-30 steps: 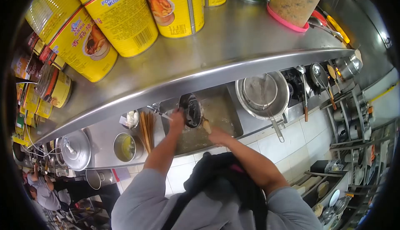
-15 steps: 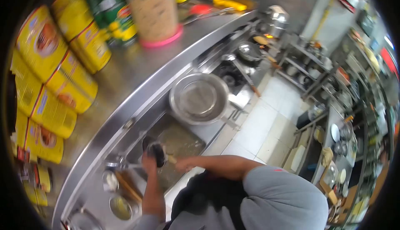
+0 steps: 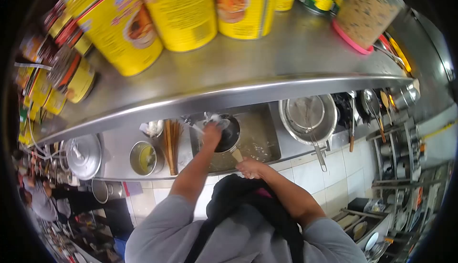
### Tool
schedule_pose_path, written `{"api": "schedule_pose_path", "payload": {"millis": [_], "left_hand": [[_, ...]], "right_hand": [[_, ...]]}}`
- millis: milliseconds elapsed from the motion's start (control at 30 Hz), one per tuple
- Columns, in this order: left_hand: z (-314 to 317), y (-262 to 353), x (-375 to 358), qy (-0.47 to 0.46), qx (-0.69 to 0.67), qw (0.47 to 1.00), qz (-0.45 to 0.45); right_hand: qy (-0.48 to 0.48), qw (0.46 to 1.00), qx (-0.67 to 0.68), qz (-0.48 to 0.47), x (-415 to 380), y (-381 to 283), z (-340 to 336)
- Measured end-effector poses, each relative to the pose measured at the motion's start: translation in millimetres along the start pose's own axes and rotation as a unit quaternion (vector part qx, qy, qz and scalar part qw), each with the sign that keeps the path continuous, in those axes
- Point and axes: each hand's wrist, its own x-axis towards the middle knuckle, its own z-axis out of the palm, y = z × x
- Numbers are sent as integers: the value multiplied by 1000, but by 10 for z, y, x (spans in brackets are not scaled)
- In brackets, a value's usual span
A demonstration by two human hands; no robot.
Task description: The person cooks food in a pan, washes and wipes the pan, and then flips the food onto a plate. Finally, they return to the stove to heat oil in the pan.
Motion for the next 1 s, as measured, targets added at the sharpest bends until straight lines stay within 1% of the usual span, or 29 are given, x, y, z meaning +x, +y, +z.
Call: {"api": "schedule_pose_path", "payload": {"millis": [33, 67, 100, 133, 167, 200, 233, 267, 300, 333, 367, 400, 433, 467, 500, 533, 567, 600, 633, 667, 700, 733, 767, 800, 833, 867, 900, 933, 1000], "left_hand": [[-195, 362, 117, -85, -31, 987, -130], [-47, 359, 85, -64, 0, 993, -103], [-137, 479, 92, -181, -19, 959, -218], [-459, 559, 76, -197, -6, 957, -211], [-764, 665, 94, -212, 6, 956, -201], [-970, 610, 82, -162, 56, 969, -177], [-1192, 479, 21, -116, 107, 976, -151], [-1440, 281, -39, -50, 119, 984, -125], [-1727, 57, -65, 17, 132, 987, -95], [-2086, -80, -66, 39, 147, 984, -97], [-2459, -171, -65, 60, 162, 980, -98], [-2795, -231, -57, 59, 188, 973, -121], [-3048, -321, -75, 59, 213, 964, -145], [-3201, -479, -139, 59, 257, 953, -146], [-3319, -590, -179, 60, 300, 941, -145], [-3390, -661, -233, 64, 301, 940, -147], [-3456, -679, -312, 52, 367, 919, -135], [-3481, -694, -357, 38, 430, 894, -122], [-3428, -697, -323, 40, 429, 894, -123], [-3319, -619, -249, 24, 309, 945, -106], [-3184, -509, -186, 8, 183, 979, -88], [-2840, -473, -156, -13, 27, 992, -119], [-2450, -373, -117, -34, -130, 980, -148], [-2323, -10, 32, -52, -194, 969, -141], [-1990, 43, 141, -75, -405, 874, -257], [-1663, -3, 230, -94, -589, 721, -352], [-1487, 2, 314, -95, -594, 719, -348], [-1323, 29, 393, -69, -663, 653, -359], [-1087, 128, 496, -21, -781, 499, -375]], "right_hand": [[-8, 1000, -12, 6, 117, -7, 31], [-42, 998, -24, 30, 274, -2, 39], [-77, 995, -36, 57, 392, 20, 58], [-64, 996, -58, 14, 451, 0, 62], [-72, 995, -73, 16, 504, -78, 113], [3, 955, -295, -43, 551, -134, 159], [78, 859, -495, -101, 580, -150, 199], [71, 858, -500, -99, 519, -204, 287], [137, 776, -601, -131, 380, -330, 424], [200, 678, -688, -164, 312, -443, 518], [196, 677, -690, -165, 370, -501, 527], [224, 675, -680, -178, 468, -551, 510], [252, 672, -670, -190, 530, -604, 517], [248, 670, -672, -192, 537, -657, 551], [253, 621, -716, -194, 522, -732, 592], [260, 568, -756, -197, 505, -816, 629], [260, 566, -757, -199, 457, -882, 674], [260, 547, -769, -204, 394, -935, 732], [262, 529, -780, -209, 370, -977, 769], [263, 528, -780, -209, 380, -1001, 779], [275, 497, -787, -241, 393, -1012, 782], [286, 465, -793, -272, 406, -1015, 781], [287, 463, -794, -269, 435, -1074, 736], [244, 481, -806, -244, 483, -1179, 637], [201, 497, -815, -219, 523, -1251, 519], [204, 494, -817, -217, 543, -1291, 336], [101, 699, -705, -69, 553, -1342, 106], [-9, 844, -529, 85, 531, -1359, -42], [-56, 950, -299, 69, 358, -941, -242]]}}
